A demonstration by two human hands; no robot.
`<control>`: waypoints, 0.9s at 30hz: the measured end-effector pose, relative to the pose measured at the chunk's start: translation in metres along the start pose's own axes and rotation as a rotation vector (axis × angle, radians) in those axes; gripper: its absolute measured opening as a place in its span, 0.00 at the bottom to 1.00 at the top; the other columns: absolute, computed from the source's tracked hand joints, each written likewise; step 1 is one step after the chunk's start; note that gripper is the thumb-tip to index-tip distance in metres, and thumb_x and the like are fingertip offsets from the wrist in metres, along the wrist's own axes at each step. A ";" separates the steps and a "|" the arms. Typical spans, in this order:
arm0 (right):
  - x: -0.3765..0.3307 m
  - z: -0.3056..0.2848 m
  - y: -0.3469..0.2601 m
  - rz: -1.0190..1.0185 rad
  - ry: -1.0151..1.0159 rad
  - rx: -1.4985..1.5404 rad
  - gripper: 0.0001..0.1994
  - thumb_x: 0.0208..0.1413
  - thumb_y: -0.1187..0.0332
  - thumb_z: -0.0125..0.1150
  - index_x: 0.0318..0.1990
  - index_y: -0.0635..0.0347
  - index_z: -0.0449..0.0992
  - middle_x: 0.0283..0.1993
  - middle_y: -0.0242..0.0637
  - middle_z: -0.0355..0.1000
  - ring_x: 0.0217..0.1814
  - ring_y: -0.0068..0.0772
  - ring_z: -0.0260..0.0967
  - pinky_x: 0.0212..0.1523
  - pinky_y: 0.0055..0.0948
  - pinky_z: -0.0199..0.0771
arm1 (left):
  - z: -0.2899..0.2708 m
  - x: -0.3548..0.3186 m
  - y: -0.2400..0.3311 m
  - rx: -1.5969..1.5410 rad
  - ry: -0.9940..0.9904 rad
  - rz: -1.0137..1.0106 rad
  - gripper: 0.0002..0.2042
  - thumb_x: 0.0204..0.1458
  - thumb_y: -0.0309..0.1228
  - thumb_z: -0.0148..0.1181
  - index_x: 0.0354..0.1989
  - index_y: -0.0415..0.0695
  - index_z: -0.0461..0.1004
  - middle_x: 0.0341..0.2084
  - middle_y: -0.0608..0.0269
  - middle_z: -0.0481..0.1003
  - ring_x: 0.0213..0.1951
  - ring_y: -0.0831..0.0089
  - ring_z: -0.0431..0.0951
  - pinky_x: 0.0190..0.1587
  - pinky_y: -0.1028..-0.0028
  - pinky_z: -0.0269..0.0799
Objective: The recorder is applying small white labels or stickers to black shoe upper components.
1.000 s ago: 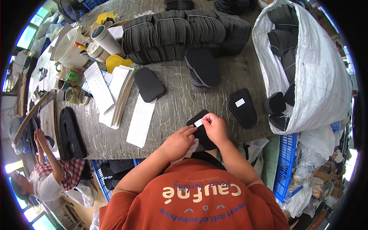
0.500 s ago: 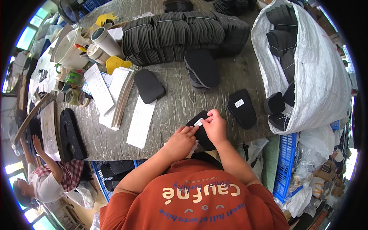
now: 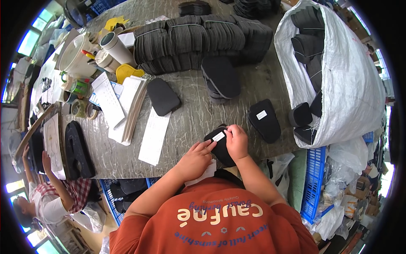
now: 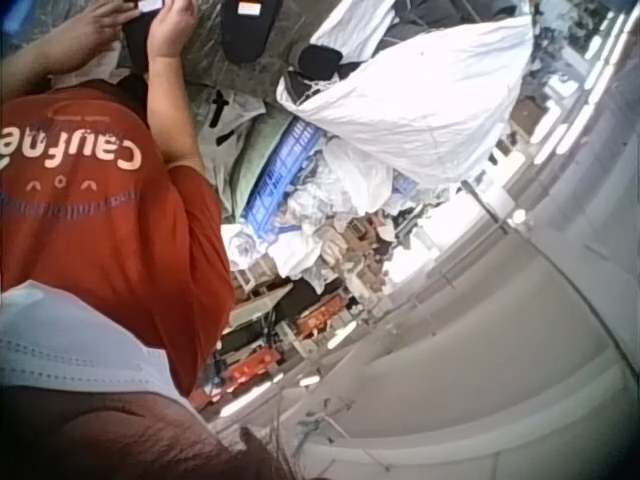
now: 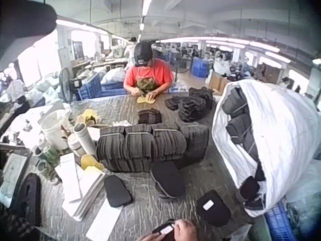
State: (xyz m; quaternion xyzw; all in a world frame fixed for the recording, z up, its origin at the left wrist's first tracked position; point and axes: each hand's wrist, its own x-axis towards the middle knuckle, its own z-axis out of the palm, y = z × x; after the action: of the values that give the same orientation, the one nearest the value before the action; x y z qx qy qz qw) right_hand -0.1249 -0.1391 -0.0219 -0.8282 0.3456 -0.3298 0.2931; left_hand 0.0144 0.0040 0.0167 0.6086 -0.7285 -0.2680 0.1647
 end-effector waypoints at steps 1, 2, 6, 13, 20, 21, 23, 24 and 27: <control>0.001 -0.005 0.003 0.002 0.002 -0.003 0.07 0.49 0.76 0.62 0.30 0.61 0.67 0.28 0.46 0.71 0.32 0.52 0.69 0.33 0.43 0.69 | 0.001 0.000 -0.001 -0.001 -0.001 0.004 0.11 0.53 0.32 0.55 0.34 0.35 0.75 0.62 0.51 0.62 0.64 0.57 0.59 0.65 0.56 0.54; 0.006 -0.013 -0.001 0.139 -0.076 0.022 0.07 0.50 0.76 0.61 0.30 0.61 0.66 0.26 0.45 0.70 0.28 0.48 0.68 0.31 0.38 0.69 | 0.001 -0.002 -0.001 -0.012 -0.023 -0.018 0.11 0.53 0.32 0.55 0.35 0.36 0.75 0.63 0.54 0.61 0.65 0.58 0.58 0.65 0.56 0.53; 0.031 -0.060 0.011 0.264 -0.028 0.054 0.08 0.53 0.78 0.59 0.30 0.62 0.64 0.20 0.34 0.61 0.24 0.19 0.57 0.27 0.26 0.64 | 0.005 0.000 -0.008 -0.019 -0.058 -0.043 0.10 0.55 0.32 0.55 0.38 0.38 0.75 0.63 0.58 0.61 0.66 0.60 0.56 0.66 0.55 0.52; 0.056 -0.109 0.012 -0.051 0.069 -0.398 0.13 0.45 0.76 0.62 0.40 0.61 0.70 0.44 0.45 0.69 0.51 0.49 0.64 0.51 0.44 0.62 | -0.005 0.014 -0.009 -0.386 0.211 -0.183 0.10 0.56 0.30 0.54 0.38 0.36 0.75 0.45 0.48 0.75 0.49 0.53 0.73 0.54 0.61 0.66; -0.011 -0.046 -0.034 0.324 -0.546 0.400 0.05 0.50 0.75 0.61 0.31 0.64 0.71 0.34 0.37 0.68 0.36 0.31 0.66 0.39 0.29 0.67 | -0.016 0.016 0.007 -0.515 0.319 -0.523 0.10 0.56 0.31 0.54 0.32 0.35 0.75 0.30 0.48 0.75 0.34 0.51 0.76 0.38 0.62 0.72; -0.011 -0.043 -0.036 0.222 -0.480 0.393 0.04 0.51 0.77 0.60 0.31 0.64 0.70 0.32 0.33 0.68 0.32 0.22 0.64 0.34 0.24 0.67 | -0.012 0.014 0.004 -0.381 0.325 -0.550 0.09 0.55 0.31 0.55 0.31 0.36 0.74 0.30 0.48 0.75 0.33 0.51 0.76 0.37 0.61 0.72; -0.004 -0.047 -0.042 0.280 -0.433 0.374 0.04 0.51 0.77 0.60 0.31 0.65 0.70 0.30 0.32 0.68 0.31 0.21 0.64 0.33 0.24 0.67 | -0.007 0.009 0.000 -0.247 0.330 -0.580 0.09 0.55 0.31 0.56 0.29 0.37 0.74 0.30 0.49 0.75 0.32 0.51 0.76 0.36 0.60 0.72; 0.002 -0.047 -0.043 0.338 -0.383 0.352 0.04 0.51 0.77 0.60 0.31 0.65 0.69 0.28 0.30 0.68 0.29 0.20 0.63 0.32 0.24 0.67 | -0.006 0.006 -0.001 -0.174 0.251 -0.427 0.09 0.53 0.31 0.57 0.29 0.37 0.73 0.31 0.49 0.76 0.33 0.51 0.76 0.37 0.60 0.72; 0.012 -0.035 -0.023 0.441 -0.331 0.367 0.03 0.52 0.77 0.60 0.31 0.65 0.72 0.24 0.31 0.71 0.26 0.17 0.65 0.29 0.22 0.66 | -0.003 0.004 0.002 -0.151 0.157 -0.098 0.09 0.50 0.32 0.59 0.29 0.38 0.73 0.40 0.49 0.76 0.45 0.53 0.75 0.45 0.61 0.72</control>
State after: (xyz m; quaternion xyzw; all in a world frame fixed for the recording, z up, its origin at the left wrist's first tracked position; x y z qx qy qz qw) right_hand -0.1358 -0.1441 0.0203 -0.7091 0.3991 -0.1761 0.5540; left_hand 0.0135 0.0002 0.0199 0.6484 -0.6605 -0.2812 0.2535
